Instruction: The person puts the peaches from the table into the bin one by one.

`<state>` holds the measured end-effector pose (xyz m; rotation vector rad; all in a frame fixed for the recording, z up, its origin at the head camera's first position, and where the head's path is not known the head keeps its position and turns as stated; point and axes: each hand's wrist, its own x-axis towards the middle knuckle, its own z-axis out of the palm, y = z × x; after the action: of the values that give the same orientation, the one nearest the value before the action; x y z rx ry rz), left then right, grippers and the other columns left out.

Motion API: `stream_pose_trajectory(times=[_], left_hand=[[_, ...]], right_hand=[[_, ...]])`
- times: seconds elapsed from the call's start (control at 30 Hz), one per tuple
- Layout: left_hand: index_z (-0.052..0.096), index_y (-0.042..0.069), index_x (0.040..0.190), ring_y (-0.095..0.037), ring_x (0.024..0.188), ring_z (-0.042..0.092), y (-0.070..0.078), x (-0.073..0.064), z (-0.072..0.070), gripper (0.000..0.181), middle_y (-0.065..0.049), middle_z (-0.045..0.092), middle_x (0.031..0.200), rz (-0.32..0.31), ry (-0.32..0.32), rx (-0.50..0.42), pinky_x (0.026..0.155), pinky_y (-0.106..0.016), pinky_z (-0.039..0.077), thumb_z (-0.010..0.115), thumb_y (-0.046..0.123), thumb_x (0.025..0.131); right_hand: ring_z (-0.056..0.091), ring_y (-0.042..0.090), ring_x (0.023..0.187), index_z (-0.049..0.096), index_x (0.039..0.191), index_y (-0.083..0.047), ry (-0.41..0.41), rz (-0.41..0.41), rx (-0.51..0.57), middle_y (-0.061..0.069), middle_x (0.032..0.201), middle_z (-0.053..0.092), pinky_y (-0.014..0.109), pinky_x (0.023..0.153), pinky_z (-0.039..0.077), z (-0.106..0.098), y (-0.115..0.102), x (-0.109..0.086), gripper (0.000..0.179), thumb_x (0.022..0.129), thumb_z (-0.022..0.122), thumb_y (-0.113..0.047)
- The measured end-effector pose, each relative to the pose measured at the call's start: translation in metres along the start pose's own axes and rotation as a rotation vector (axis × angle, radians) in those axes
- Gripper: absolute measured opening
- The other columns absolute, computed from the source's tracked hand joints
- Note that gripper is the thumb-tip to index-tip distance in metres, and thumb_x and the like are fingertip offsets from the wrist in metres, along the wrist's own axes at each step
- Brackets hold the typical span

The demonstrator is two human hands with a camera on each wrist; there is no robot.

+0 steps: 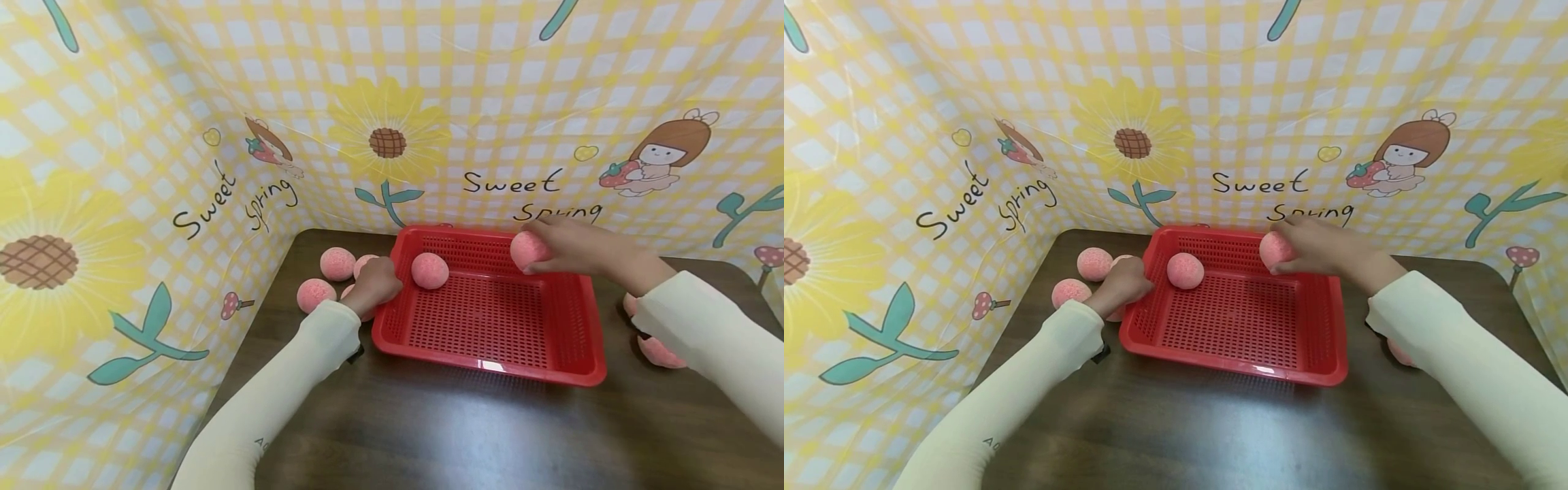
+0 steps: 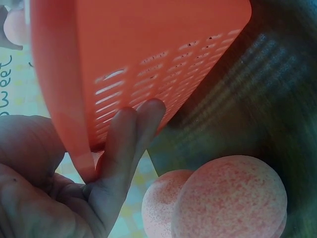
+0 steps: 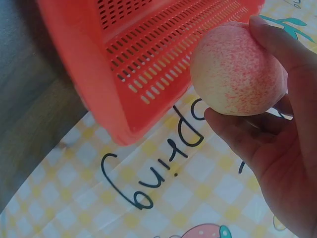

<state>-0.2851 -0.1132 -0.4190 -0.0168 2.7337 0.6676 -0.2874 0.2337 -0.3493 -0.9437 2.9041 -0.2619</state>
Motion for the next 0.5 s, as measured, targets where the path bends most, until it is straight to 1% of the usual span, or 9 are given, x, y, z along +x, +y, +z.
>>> stream_pose_trajectory(times=[0.13, 0.23, 0.37, 0.5], left_hand=[[0.065, 0.002, 0.091, -0.023, 0.074, 0.066, 0.000, -0.001, 0.000, 0.008, -0.013, 0.067, 0.088, -0.009, -0.002, -0.030, 0.063, -0.029, 0.056, 0.061, -0.001, 0.085], [0.065, 0.002, 0.092, -0.023, 0.074, 0.067, 0.000, -0.001, 0.000, 0.008, -0.013, 0.068, 0.088, -0.017, -0.006, -0.045, 0.064, -0.029, 0.057, 0.061, -0.001, 0.085], [0.064, 0.002, 0.091, -0.023, 0.075, 0.068, 0.000, -0.001, 0.000, 0.007, -0.013, 0.067, 0.088, -0.023, -0.008, -0.048, 0.065, -0.029, 0.057, 0.061, -0.001, 0.086], [0.064, 0.002, 0.090, -0.023, 0.074, 0.067, 0.000, -0.001, 0.000, 0.006, -0.013, 0.067, 0.088, -0.020, -0.005, -0.050, 0.064, -0.029, 0.056, 0.061, -0.001, 0.086]], right_hand=[[0.064, 0.039, 0.112, 0.055, 0.139, -0.003, -0.020, -0.002, -0.031, 0.023, 0.127, 0.063, 0.055, 0.094, 0.052, 0.002, -0.007, 0.007, 0.069, 0.085, 0.082, -0.037], [0.065, 0.041, 0.114, 0.054, 0.141, -0.004, -0.030, -0.009, -0.052, 0.025, 0.134, 0.060, 0.056, 0.095, 0.052, 0.003, -0.011, 0.012, 0.071, 0.085, 0.082, -0.036], [0.062, 0.047, 0.122, 0.052, 0.143, -0.004, -0.050, -0.004, -0.064, 0.029, 0.145, 0.053, 0.059, 0.100, 0.050, 0.005, -0.016, 0.017, 0.072, 0.086, 0.081, -0.037], [0.061, 0.046, 0.122, 0.054, 0.141, -0.002, -0.073, 0.011, -0.047, 0.028, 0.142, 0.054, 0.058, 0.100, 0.050, 0.006, -0.020, 0.022, 0.070, 0.086, 0.081, -0.036]])
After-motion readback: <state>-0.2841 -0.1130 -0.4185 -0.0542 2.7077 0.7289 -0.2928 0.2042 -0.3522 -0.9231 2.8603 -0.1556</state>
